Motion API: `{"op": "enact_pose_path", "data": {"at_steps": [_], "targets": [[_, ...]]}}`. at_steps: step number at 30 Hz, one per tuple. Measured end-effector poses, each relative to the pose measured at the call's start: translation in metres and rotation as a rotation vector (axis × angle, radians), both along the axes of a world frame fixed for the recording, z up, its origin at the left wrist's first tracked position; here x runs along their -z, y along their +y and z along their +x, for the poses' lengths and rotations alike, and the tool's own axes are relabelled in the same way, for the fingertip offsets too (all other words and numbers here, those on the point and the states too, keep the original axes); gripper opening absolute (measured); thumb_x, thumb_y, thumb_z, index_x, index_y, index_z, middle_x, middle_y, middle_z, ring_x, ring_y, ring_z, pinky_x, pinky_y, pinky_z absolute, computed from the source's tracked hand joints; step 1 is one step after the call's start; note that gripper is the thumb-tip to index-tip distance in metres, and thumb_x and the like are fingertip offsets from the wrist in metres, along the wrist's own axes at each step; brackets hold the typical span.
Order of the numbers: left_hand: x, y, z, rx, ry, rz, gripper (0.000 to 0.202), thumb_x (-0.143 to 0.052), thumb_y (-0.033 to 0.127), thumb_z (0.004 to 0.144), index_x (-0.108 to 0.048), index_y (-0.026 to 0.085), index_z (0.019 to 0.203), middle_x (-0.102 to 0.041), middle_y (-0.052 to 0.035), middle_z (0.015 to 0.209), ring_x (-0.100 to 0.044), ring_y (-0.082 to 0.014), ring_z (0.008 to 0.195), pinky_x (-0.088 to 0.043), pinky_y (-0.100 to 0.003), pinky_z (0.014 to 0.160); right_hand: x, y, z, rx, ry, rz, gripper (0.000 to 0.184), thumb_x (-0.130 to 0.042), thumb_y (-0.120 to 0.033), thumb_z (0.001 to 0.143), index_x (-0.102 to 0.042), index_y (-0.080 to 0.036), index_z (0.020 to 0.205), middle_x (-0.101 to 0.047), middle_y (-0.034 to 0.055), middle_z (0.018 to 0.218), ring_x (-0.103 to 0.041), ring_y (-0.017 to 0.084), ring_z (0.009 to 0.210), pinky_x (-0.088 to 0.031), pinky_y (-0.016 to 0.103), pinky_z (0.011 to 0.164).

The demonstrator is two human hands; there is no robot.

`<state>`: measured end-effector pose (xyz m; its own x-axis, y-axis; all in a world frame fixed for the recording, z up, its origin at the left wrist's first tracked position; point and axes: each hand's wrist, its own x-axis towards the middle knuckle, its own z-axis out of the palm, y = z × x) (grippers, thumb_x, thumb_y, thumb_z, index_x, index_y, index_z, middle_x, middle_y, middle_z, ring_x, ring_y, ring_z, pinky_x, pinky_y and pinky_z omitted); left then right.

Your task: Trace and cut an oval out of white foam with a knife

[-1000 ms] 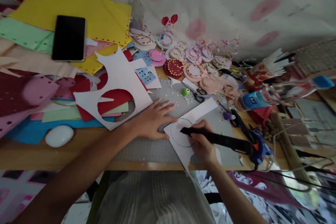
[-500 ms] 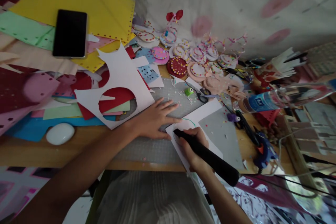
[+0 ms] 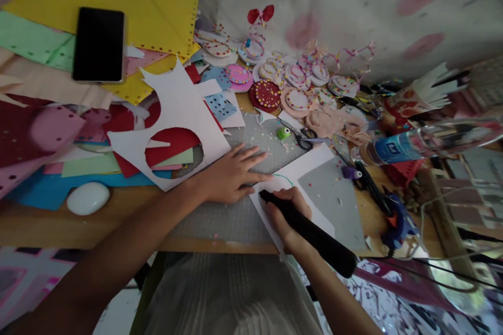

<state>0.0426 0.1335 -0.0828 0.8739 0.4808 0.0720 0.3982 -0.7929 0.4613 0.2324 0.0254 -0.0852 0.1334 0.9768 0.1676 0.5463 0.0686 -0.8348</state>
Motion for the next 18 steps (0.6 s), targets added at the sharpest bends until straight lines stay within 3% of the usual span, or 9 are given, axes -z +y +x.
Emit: {"op": "enact_pose_path", "data": {"at_steps": [9,18], "targets": [[-0.001,0.0,0.001,-0.006,0.017,0.013,0.046,-0.052,0.037,0.094,-0.049,0.035,0.14,-0.026,-0.0075,0.16,-0.02,-0.0324,0.147,-0.014,-0.057,0.116,-0.011,0.013,0.01,-0.15,-0.01,-0.073,0.007,-0.062,-0.025,0.075,-0.055,-0.024,0.075,-0.061,-0.0023,0.069,-0.057,0.017,0.062,-0.047,0.029,0.059],[0.001,0.001,0.001,-0.001,0.019,0.002,0.046,-0.053,0.037,0.094,-0.049,0.036,0.14,-0.022,-0.0059,0.161,-0.018,-0.0318,0.147,-0.012,-0.056,0.116,-0.011,0.015,0.013,-0.182,0.024,-0.057,0.008,-0.061,-0.021,0.073,-0.054,-0.024,0.074,-0.06,-0.0028,0.069,-0.056,0.016,0.062,-0.045,0.029,0.059]]}}
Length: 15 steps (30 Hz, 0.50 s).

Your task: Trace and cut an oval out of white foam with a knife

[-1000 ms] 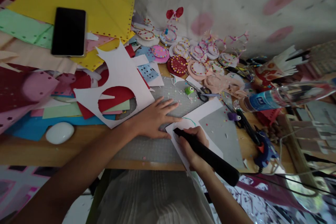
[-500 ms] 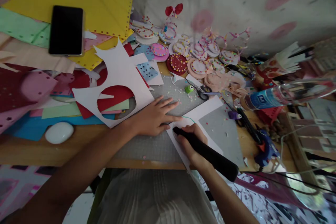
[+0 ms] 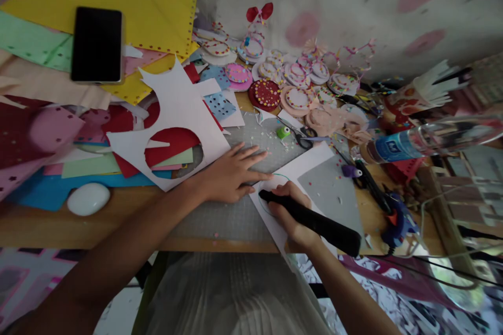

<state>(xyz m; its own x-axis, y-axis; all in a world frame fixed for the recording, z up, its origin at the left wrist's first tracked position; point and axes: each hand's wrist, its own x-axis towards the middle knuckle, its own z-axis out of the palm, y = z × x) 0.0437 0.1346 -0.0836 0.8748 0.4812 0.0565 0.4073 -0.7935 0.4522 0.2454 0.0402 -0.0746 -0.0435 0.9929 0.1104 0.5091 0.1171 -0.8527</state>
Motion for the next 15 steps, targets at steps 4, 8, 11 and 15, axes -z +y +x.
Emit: {"op": "enact_pose_path", "data": {"at_steps": [4,8,11,15], "targets": [[-0.001,0.0,0.0,-0.004,0.006,0.005,0.047,-0.054,0.036,0.093,-0.049,0.036,0.14,-0.024,-0.0054,0.16,-0.02,-0.0314,0.147,-0.012,-0.056,0.117,0.002,-0.001,0.002,-0.01,0.023,0.0,0.007,-0.061,-0.021,0.071,-0.054,-0.023,0.073,-0.057,-0.0033,0.067,-0.053,0.016,0.061,-0.043,0.028,0.058],[0.001,0.0,0.0,0.003,-0.011,-0.002,0.047,-0.055,0.034,0.092,-0.05,0.034,0.139,-0.023,-0.0067,0.161,-0.019,-0.0326,0.147,-0.012,-0.056,0.117,0.004,0.001,0.005,-0.036,0.076,-0.035,0.006,-0.061,-0.022,0.071,-0.056,-0.023,0.074,-0.056,-0.0025,0.07,-0.053,0.017,0.065,-0.044,0.029,0.062],[0.002,0.0,-0.001,0.011,0.005,0.0,0.048,-0.056,0.034,0.092,-0.049,0.035,0.14,-0.022,-0.0085,0.161,-0.017,-0.0325,0.148,-0.012,-0.057,0.116,0.003,0.006,0.008,-0.078,0.129,-0.068,0.006,-0.062,-0.023,0.069,-0.058,-0.024,0.073,-0.056,-0.0013,0.071,-0.053,0.018,0.067,-0.043,0.03,0.065],[0.001,0.001,0.0,0.009,0.026,0.001,0.049,-0.057,0.033,0.091,-0.049,0.036,0.14,-0.021,-0.0086,0.161,-0.015,-0.032,0.148,-0.011,-0.057,0.116,-0.002,0.016,0.011,-0.172,0.223,-0.174,0.009,-0.063,-0.019,0.063,-0.057,-0.023,0.067,-0.056,-0.0024,0.065,-0.052,0.017,0.062,-0.041,0.029,0.061]]}}
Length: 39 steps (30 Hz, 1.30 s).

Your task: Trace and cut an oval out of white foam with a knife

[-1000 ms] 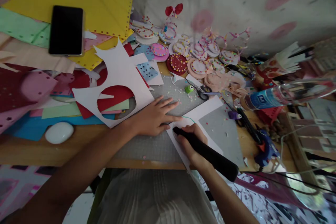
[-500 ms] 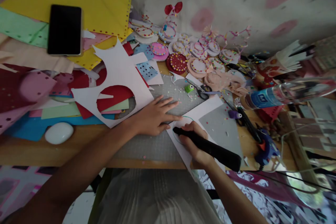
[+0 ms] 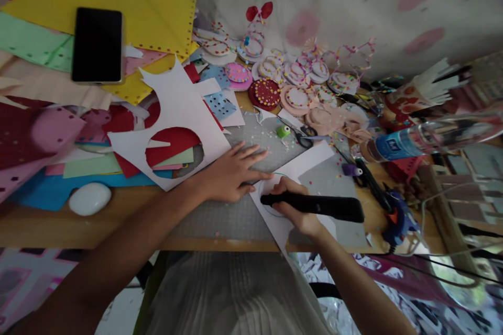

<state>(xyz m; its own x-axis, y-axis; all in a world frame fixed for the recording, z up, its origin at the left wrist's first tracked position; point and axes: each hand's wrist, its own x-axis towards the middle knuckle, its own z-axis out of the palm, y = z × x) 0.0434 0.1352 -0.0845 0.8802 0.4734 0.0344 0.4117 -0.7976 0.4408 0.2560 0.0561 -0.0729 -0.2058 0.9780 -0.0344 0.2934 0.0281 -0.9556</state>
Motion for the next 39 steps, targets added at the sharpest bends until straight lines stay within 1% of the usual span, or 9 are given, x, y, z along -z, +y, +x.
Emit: {"op": "enact_pose_path", "data": {"at_steps": [3,6,10,15,18,20,22,33,39], "targets": [[-0.001,0.0,0.0,-0.005,0.012,-0.011,0.049,-0.057,0.033,0.091,-0.048,0.037,0.14,-0.02,-0.0066,0.162,-0.015,-0.0312,0.148,-0.011,-0.057,0.117,-0.001,0.004,0.001,0.001,0.045,-0.056,0.008,-0.063,-0.018,0.059,-0.059,-0.023,0.064,-0.058,-0.0021,0.063,-0.053,0.017,0.061,-0.04,0.029,0.059],[-0.002,0.0,0.001,-0.007,0.013,-0.017,0.05,-0.058,0.033,0.091,-0.048,0.038,0.14,-0.022,-0.0062,0.161,-0.016,-0.0309,0.148,-0.011,-0.056,0.117,0.003,0.005,0.006,0.038,0.107,-0.091,0.004,-0.062,-0.022,0.057,-0.061,-0.022,0.061,-0.058,-0.001,0.06,-0.052,0.017,0.058,-0.039,0.029,0.054],[-0.001,-0.001,-0.001,-0.007,-0.004,-0.008,0.049,-0.058,0.033,0.091,-0.049,0.037,0.139,-0.024,-0.0073,0.16,-0.017,-0.0314,0.148,-0.011,-0.056,0.117,0.006,0.002,0.013,0.176,0.208,-0.094,0.009,-0.056,-0.03,0.059,-0.058,-0.022,0.062,-0.053,-0.0012,0.057,-0.046,0.015,0.05,-0.035,0.027,0.046],[0.001,0.001,-0.004,0.014,-0.026,-0.03,0.056,-0.066,0.047,0.084,-0.052,0.037,0.137,-0.023,-0.0092,0.16,-0.017,-0.0344,0.147,-0.01,-0.058,0.116,0.005,-0.016,0.003,0.364,0.246,-0.082,0.008,-0.059,-0.027,0.071,-0.056,-0.023,0.078,-0.044,-0.006,0.058,-0.035,0.01,0.044,-0.024,0.023,0.041],[0.003,0.004,-0.005,0.03,-0.048,-0.052,0.058,-0.066,0.057,0.081,-0.055,0.036,0.134,-0.025,-0.0095,0.16,-0.017,-0.0364,0.147,-0.01,-0.06,0.116,0.007,-0.028,-0.008,0.434,0.169,-0.05,0.01,-0.064,-0.028,0.074,-0.058,-0.023,0.081,-0.053,-0.0041,0.066,-0.045,0.012,0.054,-0.033,0.023,0.047],[0.004,0.005,-0.005,0.036,-0.062,-0.059,0.06,-0.064,0.061,0.08,-0.056,0.035,0.134,-0.026,-0.0098,0.159,-0.018,-0.0371,0.147,-0.009,-0.06,0.116,0.009,-0.032,-0.014,0.441,0.059,-0.01,0.012,-0.067,-0.029,0.074,-0.06,-0.023,0.081,-0.06,-0.0014,0.074,-0.053,0.015,0.065,-0.041,0.026,0.057],[0.005,0.006,-0.004,0.037,-0.068,-0.06,0.063,-0.062,0.065,0.08,-0.055,0.034,0.134,-0.026,-0.0102,0.159,-0.018,-0.0374,0.146,-0.01,-0.061,0.116,0.009,-0.033,-0.018,0.415,-0.037,0.022,0.011,-0.067,-0.03,0.075,-0.061,-0.023,0.081,-0.062,-0.0001,0.077,-0.056,0.018,0.071,-0.044,0.029,0.064],[0.011,0.007,-0.003,0.042,-0.076,-0.064,0.065,-0.06,0.066,0.081,-0.053,0.034,0.137,-0.025,-0.0108,0.159,-0.017,-0.0361,0.147,-0.009,-0.059,0.116,0.009,-0.032,-0.023,0.427,-0.159,0.049,0.012,-0.064,-0.032,0.078,-0.058,-0.022,0.083,-0.066,0.0012,0.078,-0.059,0.019,0.071,-0.047,0.032,0.065],[0.007,0.006,-0.003,0.041,-0.045,-0.088,0.067,-0.061,0.063,0.082,-0.05,0.031,0.14,-0.023,-0.0113,0.16,-0.015,-0.0364,0.147,-0.008,-0.059,0.116,0.006,-0.028,-0.025,0.412,-0.169,0.075,0.012,-0.065,-0.031,0.077,-0.057,-0.022,0.079,-0.064,0.0007,0.074,-0.058,0.019,0.068,-0.046,0.031,0.062]]}}
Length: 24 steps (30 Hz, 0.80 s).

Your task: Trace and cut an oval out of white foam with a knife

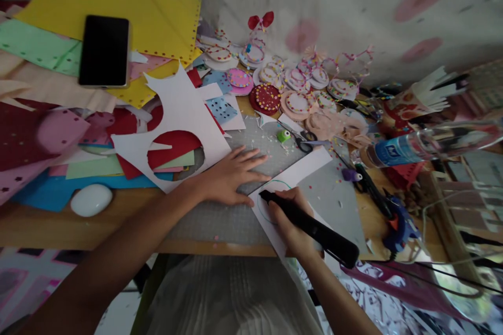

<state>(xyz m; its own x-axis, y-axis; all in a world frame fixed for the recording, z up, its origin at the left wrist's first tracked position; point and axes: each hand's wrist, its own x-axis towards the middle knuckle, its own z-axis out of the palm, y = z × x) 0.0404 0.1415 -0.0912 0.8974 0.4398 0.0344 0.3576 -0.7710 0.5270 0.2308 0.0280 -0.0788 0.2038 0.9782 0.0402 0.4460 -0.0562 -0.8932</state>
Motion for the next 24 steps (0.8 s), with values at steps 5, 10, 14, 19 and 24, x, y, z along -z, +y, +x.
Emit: {"op": "enact_pose_path", "data": {"at_steps": [5,10,14,19,24], "targets": [[-0.002,-0.0003,-0.0005,-0.004,0.025,0.002,0.058,-0.061,0.053,0.086,-0.049,0.035,0.14,-0.02,-0.0083,0.161,-0.013,-0.035,0.148,-0.008,-0.058,0.116,-0.0032,0.0032,0.0013,-0.033,0.028,-0.028,0.011,-0.063,-0.03,0.078,-0.054,-0.022,0.076,-0.061,-0.0008,0.072,-0.055,0.018,0.066,-0.042,0.029,0.06],[0.0004,0.0014,0.0,0.0,0.019,0.003,0.06,-0.062,0.057,0.084,-0.05,0.036,0.139,-0.02,-0.0079,0.161,-0.013,-0.0348,0.148,-0.008,-0.058,0.116,-0.005,0.0066,0.0033,-0.059,0.017,-0.039,0.012,-0.063,-0.029,0.075,-0.053,-0.023,0.072,-0.058,-0.0017,0.069,-0.051,0.017,0.065,-0.041,0.03,0.062],[-0.0013,0.002,0.001,0.002,0.04,-0.002,0.06,-0.062,0.058,0.084,-0.05,0.036,0.139,-0.021,-0.0082,0.161,-0.013,-0.0347,0.148,-0.008,-0.058,0.116,-0.0049,0.0079,0.0043,-0.076,0.0,-0.04,0.011,-0.063,-0.028,0.074,-0.053,-0.023,0.072,-0.058,-0.0018,0.07,-0.051,0.017,0.066,-0.041,0.03,0.063],[-0.003,0.0022,0.0007,0.01,0.029,-0.02,0.062,-0.063,0.058,0.083,-0.051,0.034,0.139,-0.022,-0.0095,0.16,-0.013,-0.0365,0.148,-0.007,-0.059,0.116,-0.0027,0.0077,0.0069,-0.122,0.006,-0.044,0.008,-0.06,-0.026,0.076,-0.053,-0.024,0.074,-0.058,-0.0024,0.072,-0.052,0.018,0.069,-0.04,0.03,0.064],[-0.0037,0.0025,0.0004,0.009,0.052,-0.018,0.062,-0.063,0.058,0.083,-0.05,0.036,0.139,-0.02,-0.0084,0.161,-0.012,-0.0359,0.148,-0.007,-0.059,0.116,-0.0006,0.0064,0.0091,-0.139,0.031,-0.071,0.009,-0.06,-0.026,0.075,-0.053,-0.024,0.072,-0.057,-0.0025,0.07,-0.05,0.018,0.067,-0.039,0.032,0.063]]}}
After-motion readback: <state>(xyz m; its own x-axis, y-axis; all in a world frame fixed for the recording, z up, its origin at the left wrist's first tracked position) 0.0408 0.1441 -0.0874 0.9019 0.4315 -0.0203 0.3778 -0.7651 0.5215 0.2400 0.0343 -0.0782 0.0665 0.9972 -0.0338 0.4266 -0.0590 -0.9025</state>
